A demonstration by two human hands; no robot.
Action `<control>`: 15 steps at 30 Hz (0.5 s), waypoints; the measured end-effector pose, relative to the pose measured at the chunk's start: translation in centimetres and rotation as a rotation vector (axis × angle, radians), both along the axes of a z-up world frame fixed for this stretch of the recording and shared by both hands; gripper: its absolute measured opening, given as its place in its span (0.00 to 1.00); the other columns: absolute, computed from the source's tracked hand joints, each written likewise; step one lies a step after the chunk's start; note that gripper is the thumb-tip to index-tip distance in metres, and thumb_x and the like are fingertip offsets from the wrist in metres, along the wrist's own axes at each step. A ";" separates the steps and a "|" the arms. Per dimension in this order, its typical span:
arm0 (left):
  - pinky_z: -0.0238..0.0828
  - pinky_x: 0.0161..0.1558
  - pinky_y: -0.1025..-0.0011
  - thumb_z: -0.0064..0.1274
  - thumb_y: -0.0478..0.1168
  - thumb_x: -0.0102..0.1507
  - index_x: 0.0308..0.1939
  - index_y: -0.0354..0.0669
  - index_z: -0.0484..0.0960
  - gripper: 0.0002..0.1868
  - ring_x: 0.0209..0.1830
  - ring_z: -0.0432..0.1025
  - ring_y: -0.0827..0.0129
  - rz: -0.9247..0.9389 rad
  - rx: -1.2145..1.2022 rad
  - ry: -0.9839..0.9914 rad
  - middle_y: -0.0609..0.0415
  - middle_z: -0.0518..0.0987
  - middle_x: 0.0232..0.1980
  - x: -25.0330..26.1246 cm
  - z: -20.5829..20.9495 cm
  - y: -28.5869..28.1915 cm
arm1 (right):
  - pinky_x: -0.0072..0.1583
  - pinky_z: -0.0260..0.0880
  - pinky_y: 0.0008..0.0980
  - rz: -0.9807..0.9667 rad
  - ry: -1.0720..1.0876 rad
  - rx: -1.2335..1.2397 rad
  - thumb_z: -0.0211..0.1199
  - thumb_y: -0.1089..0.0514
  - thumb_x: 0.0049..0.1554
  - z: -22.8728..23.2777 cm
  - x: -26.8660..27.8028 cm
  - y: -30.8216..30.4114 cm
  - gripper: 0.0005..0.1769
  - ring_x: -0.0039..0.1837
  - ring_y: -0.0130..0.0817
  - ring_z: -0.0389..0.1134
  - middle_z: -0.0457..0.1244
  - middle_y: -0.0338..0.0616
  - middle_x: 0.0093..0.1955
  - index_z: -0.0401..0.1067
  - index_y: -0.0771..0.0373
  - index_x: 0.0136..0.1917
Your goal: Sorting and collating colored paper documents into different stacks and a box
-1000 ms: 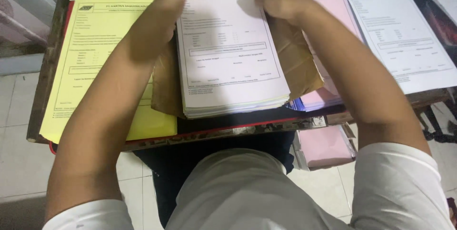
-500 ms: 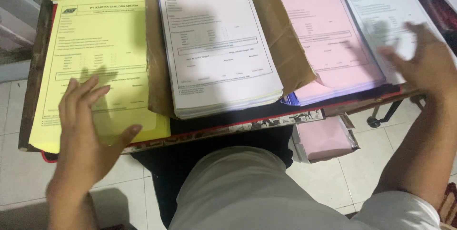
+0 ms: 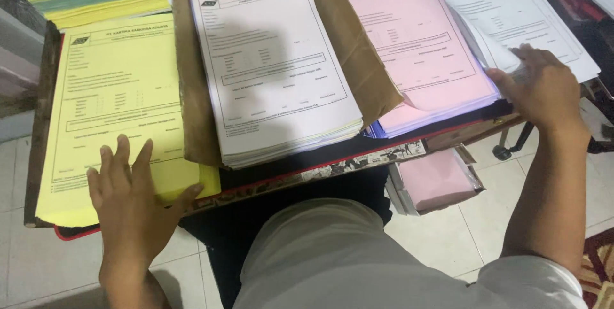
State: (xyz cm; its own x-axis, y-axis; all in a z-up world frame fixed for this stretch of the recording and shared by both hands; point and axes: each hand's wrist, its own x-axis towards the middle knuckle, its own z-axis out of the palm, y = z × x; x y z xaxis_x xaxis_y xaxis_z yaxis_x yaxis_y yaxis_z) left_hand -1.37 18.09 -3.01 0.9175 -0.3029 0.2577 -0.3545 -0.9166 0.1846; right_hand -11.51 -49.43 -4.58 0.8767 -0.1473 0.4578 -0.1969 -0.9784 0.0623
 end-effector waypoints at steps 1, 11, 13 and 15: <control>0.35 0.75 0.38 0.55 0.67 0.55 0.76 0.35 0.64 0.54 0.83 0.45 0.35 -0.003 -0.001 0.003 0.28 0.55 0.82 0.2 -0.2 0.0 | 0.64 0.68 0.51 -0.003 0.003 -0.001 0.66 0.37 0.70 0.3 -0.1 0.3 0.37 0.69 0.59 0.69 0.69 0.66 0.70 0.76 0.75 0.72; 0.41 0.73 0.32 0.59 0.65 0.54 0.73 0.34 0.73 0.51 0.81 0.51 0.30 -0.028 -0.053 -0.080 0.29 0.61 0.82 0.1 -1.4 0.8 | 0.48 0.72 0.57 0.022 0.009 0.162 0.73 0.73 0.58 4.0 -4.4 1.9 0.34 0.58 0.61 0.72 0.62 0.69 0.63 0.60 0.81 0.72; 0.45 0.72 0.32 0.60 0.65 0.54 0.72 0.34 0.76 0.51 0.80 0.55 0.27 -0.046 -0.023 -0.129 0.29 0.63 0.81 0.4 -1.7 0.9 | 0.52 0.74 0.48 0.111 -0.049 0.237 0.69 0.73 0.70 2.3 -5.0 -1.6 0.21 0.52 0.59 0.72 0.68 0.71 0.55 0.62 0.83 0.69; 0.48 0.71 0.31 0.65 0.62 0.48 0.71 0.34 0.79 0.52 0.80 0.57 0.27 -0.016 -0.005 -0.146 0.29 0.67 0.81 0.5 -1.7 0.8 | 0.51 0.52 0.46 0.070 -0.068 0.218 0.60 0.71 0.67 -0.7 -6.0 -6.8 0.06 0.45 0.43 0.56 0.59 0.51 0.44 0.64 0.69 0.48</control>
State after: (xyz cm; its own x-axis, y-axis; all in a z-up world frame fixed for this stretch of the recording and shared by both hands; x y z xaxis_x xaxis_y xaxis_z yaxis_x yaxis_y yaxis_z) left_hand -0.87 18.87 -4.74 0.8653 -0.3157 0.3892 -0.3924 -0.9099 0.1344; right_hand -17.53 -56.22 -5.32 0.8564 -0.1896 0.4803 -0.1251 -0.9786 -0.1634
